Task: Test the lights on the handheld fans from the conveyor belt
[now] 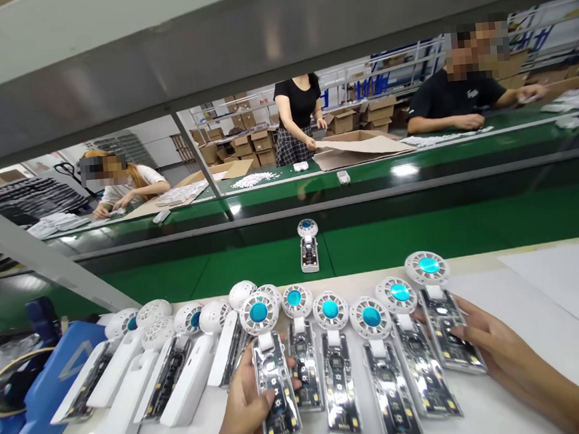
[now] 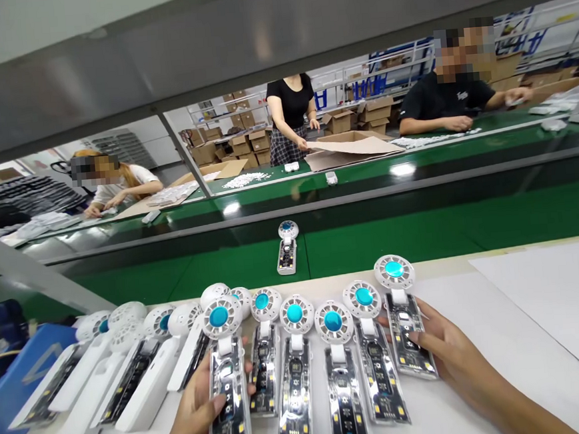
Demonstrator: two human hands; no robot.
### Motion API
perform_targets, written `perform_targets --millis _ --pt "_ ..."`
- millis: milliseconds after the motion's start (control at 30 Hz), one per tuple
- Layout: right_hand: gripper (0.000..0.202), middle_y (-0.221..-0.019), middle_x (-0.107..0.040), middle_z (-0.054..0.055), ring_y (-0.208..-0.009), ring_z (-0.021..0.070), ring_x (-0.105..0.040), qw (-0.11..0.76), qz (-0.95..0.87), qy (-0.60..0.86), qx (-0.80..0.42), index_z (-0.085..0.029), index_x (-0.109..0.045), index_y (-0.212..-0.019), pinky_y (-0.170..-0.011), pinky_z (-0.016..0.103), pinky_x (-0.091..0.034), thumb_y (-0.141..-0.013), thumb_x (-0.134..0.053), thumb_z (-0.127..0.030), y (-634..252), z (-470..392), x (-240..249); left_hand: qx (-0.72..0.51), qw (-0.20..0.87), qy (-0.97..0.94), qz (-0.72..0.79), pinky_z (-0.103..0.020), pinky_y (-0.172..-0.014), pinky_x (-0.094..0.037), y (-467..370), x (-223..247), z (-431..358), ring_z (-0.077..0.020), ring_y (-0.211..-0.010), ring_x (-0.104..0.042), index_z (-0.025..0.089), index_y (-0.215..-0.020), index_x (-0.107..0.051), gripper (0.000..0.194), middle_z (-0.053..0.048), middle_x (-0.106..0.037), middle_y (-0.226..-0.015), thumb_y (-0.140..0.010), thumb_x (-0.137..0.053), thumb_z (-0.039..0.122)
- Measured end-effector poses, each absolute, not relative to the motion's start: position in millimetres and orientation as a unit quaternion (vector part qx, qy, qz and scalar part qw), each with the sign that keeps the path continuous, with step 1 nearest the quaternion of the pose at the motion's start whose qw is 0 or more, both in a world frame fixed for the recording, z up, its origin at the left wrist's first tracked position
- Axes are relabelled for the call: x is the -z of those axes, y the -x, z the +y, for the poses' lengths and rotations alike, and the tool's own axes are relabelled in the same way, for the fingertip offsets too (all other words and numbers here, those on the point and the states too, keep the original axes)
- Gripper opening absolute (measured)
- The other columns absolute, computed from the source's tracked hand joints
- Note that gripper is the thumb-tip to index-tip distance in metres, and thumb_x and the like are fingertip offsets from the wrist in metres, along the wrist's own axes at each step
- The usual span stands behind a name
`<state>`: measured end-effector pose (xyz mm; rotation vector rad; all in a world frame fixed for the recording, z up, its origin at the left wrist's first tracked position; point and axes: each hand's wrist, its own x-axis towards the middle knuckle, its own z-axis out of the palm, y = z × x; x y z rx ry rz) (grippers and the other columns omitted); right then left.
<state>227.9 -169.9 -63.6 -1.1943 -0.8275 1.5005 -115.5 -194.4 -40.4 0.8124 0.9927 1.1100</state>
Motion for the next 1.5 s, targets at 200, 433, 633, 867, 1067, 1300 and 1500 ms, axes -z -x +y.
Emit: perform_targets --millis 200,433,633,867,1067,1300,1500 --pt "0.066 -0.112 -0.063 0.013 -0.101 0.0325 -0.059 0.505 -0.344 0.483 -0.627 -0.023 -0.041 -0.127 -0.082 0.045 -0.050 -0.068 -0.065 -0.039 -226.9 -169.8 59.9 -0.510 0.646 -0.331 0.461 -0.032 -0.071 -0.049 113.4 38.4 -195.7 -0.0290 -0.086 -0.061 0.021 -0.126 -0.039 0.082 -0.012 -0.061 -0.100 -0.056 -0.079 0.035" --pt "0.069 -0.111 -0.063 0.014 -0.096 0.0325 -0.061 0.508 -0.355 0.473 -0.626 -0.021 -0.038 -0.128 -0.077 0.044 -0.052 -0.067 -0.066 -0.037 -228.0 -169.0 62.3 -0.508 0.643 -0.334 0.466 -0.030 -0.068 -0.049 113.2 37.9 -194.7 -0.0288 -0.085 -0.061 0.021 -0.121 -0.045 0.075 -0.011 -0.062 -0.099 -0.056 -0.079 0.035" --pt "0.070 -0.109 -0.064 0.013 -0.099 0.0322 -0.060 0.512 -0.342 0.468 -0.634 -0.022 -0.036 -0.130 -0.080 0.043 -0.051 -0.068 -0.066 -0.035 -227.0 -169.7 61.6 -0.493 0.656 -0.371 0.435 -0.029 -0.063 -0.049 116.8 43.8 -192.1 -0.0247 -0.075 -0.061 0.019 -0.124 -0.040 0.078 -0.012 -0.061 -0.094 -0.058 -0.076 0.038" --pt "0.069 -0.112 -0.063 0.013 -0.103 0.0303 -0.058 0.495 -0.345 0.469 -0.645 -0.021 -0.034 -0.130 -0.088 0.040 -0.048 -0.069 -0.065 -0.032 -227.2 -169.7 56.8 -0.479 0.664 -0.378 0.433 -0.032 -0.065 -0.050 116.0 38.1 -193.0 -0.0260 -0.078 -0.061 0.019 -0.129 -0.033 0.084 -0.013 -0.060 -0.096 -0.060 -0.076 0.038" --pt "0.073 -0.115 -0.060 0.015 -0.105 0.0311 -0.057 0.492 -0.343 0.468 -0.649 -0.020 -0.028 -0.133 -0.087 0.041 -0.048 -0.070 -0.063 -0.031 -229.2 -169.9 59.3 -0.474 0.675 -0.385 0.414 -0.032 -0.068 -0.049 118.6 38.3 -192.8 -0.0268 -0.084 -0.060 0.020 -0.129 -0.032 0.081 -0.013 -0.058 -0.102 -0.063 -0.075 0.035" --pt "0.075 -0.114 -0.062 0.014 -0.103 0.0310 -0.058 0.500 -0.345 0.471 -0.640 -0.020 -0.031 -0.132 -0.088 0.041 -0.048 -0.068 -0.065 -0.034 -229.8 -168.9 63.9 -0.468 0.679 -0.390 0.410 -0.031 -0.069 -0.049 120.7 39.5 -190.4 -0.0271 -0.088 -0.059 0.021 -0.128 -0.031 0.079 -0.013 -0.057 -0.104 -0.064 -0.075 0.035" --pt "0.071 -0.112 -0.063 0.013 -0.100 0.0319 -0.059 0.499 -0.339 0.459 -0.652 -0.022 -0.037 -0.129 -0.084 0.043 -0.049 -0.066 -0.067 -0.036 -231.3 -165.7 66.4 -0.479 0.671 -0.386 0.414 -0.029 -0.065 -0.049 120.8 42.5 -192.4 -0.0289 -0.091 -0.059 0.020 -0.125 -0.034 0.077 -0.013 -0.056 -0.107 -0.062 -0.076 0.033"
